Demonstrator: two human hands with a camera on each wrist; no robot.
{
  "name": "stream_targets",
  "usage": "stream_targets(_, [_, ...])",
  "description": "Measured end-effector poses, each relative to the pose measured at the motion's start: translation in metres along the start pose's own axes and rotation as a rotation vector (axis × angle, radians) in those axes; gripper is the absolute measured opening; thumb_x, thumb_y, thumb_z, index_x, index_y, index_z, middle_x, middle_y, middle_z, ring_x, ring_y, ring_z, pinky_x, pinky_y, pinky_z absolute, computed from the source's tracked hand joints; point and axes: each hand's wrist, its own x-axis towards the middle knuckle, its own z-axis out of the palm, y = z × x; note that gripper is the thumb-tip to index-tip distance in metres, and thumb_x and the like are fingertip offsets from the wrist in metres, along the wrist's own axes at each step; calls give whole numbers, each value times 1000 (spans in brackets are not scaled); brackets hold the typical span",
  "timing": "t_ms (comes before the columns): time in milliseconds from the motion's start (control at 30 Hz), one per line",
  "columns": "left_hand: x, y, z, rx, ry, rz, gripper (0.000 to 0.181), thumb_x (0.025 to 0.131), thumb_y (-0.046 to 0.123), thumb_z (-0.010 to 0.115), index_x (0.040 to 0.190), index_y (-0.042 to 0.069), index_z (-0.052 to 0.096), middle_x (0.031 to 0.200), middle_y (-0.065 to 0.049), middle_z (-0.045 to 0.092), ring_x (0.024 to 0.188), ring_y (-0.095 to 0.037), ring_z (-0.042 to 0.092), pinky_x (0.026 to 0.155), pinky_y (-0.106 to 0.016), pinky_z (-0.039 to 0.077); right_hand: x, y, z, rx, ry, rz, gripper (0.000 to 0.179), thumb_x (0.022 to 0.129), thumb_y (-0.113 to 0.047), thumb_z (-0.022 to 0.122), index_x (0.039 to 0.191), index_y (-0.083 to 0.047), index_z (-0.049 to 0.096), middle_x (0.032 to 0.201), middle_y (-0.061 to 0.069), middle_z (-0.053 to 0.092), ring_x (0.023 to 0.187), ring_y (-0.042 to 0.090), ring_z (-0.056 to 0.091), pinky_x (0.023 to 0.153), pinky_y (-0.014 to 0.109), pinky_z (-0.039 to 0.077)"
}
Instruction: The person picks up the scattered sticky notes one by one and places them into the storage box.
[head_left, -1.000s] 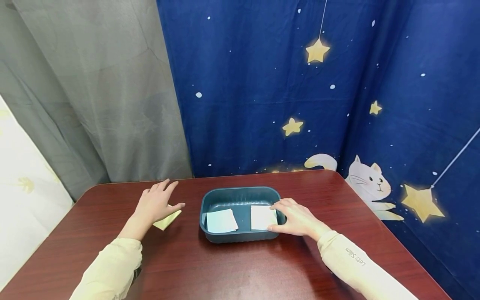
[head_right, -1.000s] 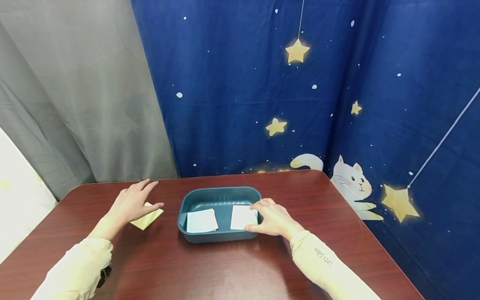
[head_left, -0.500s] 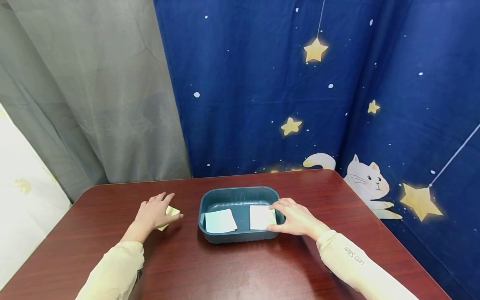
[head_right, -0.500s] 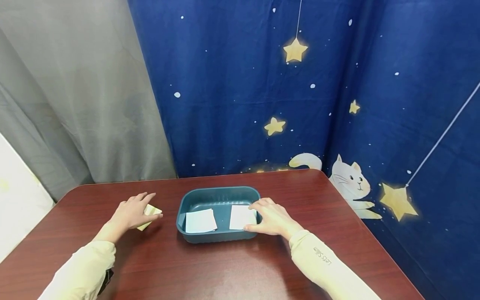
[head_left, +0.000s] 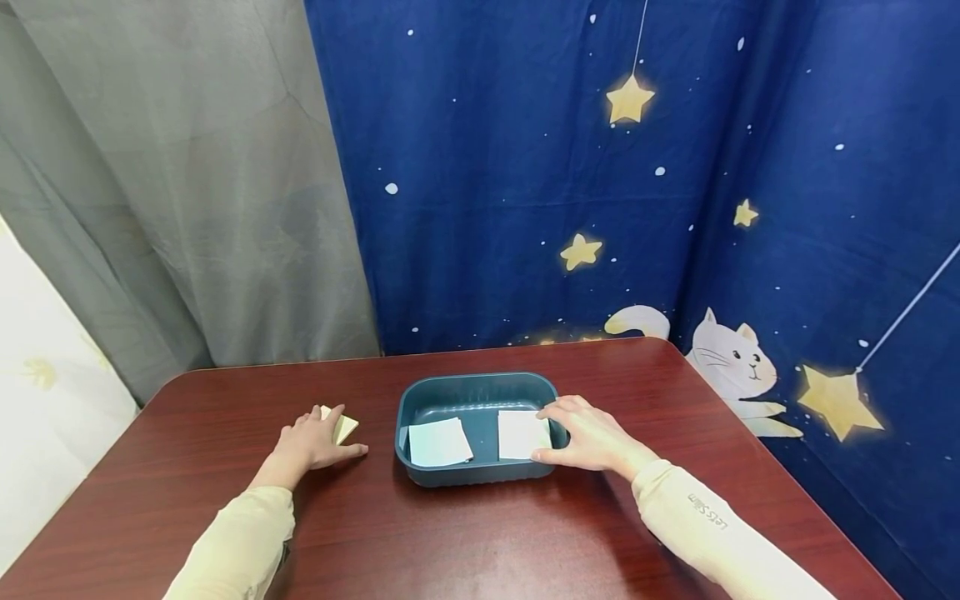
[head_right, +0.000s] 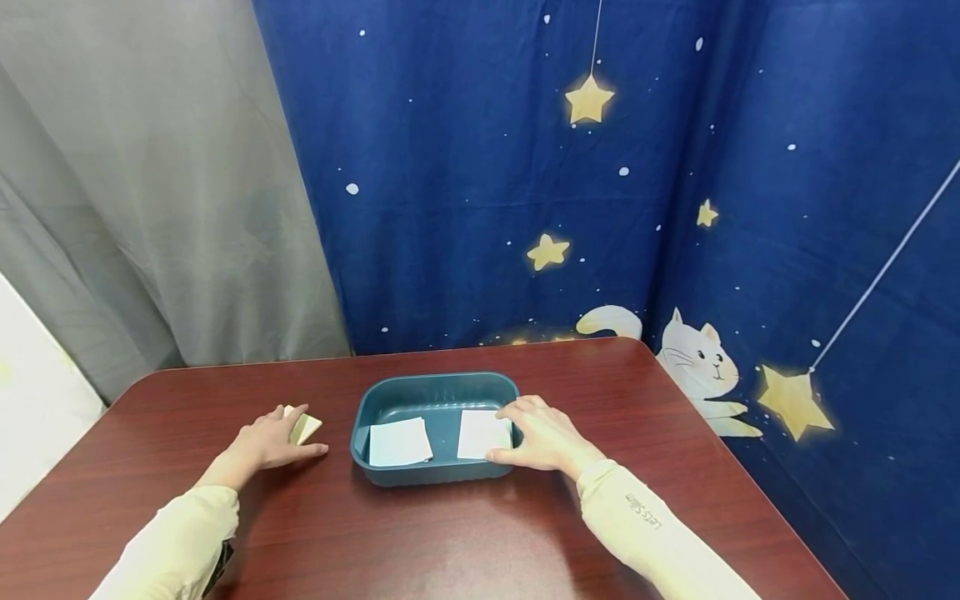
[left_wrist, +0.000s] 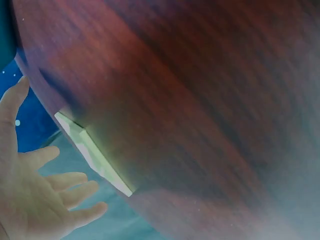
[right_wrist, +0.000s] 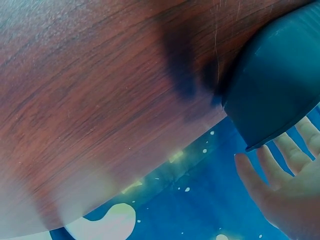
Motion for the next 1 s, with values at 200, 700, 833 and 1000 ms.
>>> stream_targets(200, [-1, -2, 5, 7, -20, -24, 92, 67, 62, 59, 129, -2, 37, 118, -39, 34, 101, -49, 39, 75, -59, 31, 0, 0, 0, 1, -2, 2, 64, 68, -64, 58, 111, -17, 60, 114, -2, 53, 111, 20, 41, 79, 46, 41])
stream_targets(700, [4, -15, 10, 71, 23, 4, 77, 74, 49, 61, 127, -4, 40, 109, -30, 46, 93, -44, 45, 69, -55, 37, 1, 0, 0, 6, -6, 10, 65, 68, -65, 57, 112, -18, 59, 114, -2, 52, 112, 20, 40, 79, 47, 41])
stream_targets(833, [4, -18, 9, 92, 46, 7, 72, 75, 43, 61, 124, -6, 41, 105, -30, 47, 92, -43, 46, 67, -54, 38, 1, 0, 0, 4, -4, 6, 64, 68, -64, 57, 112, -18, 59, 114, -2, 52, 111, 19, 40, 79, 46, 41])
stream_targets(1000, [2, -21, 7, 116, 66, 1, 68, 76, 41, 61, 117, -11, 45, 104, -29, 47, 91, -43, 45, 66, -54, 37, 0, 0, 0, 7, -7, 8, 65, 68, -65, 57, 112, -17, 59, 114, -2, 52, 111, 19, 40, 79, 46, 41])
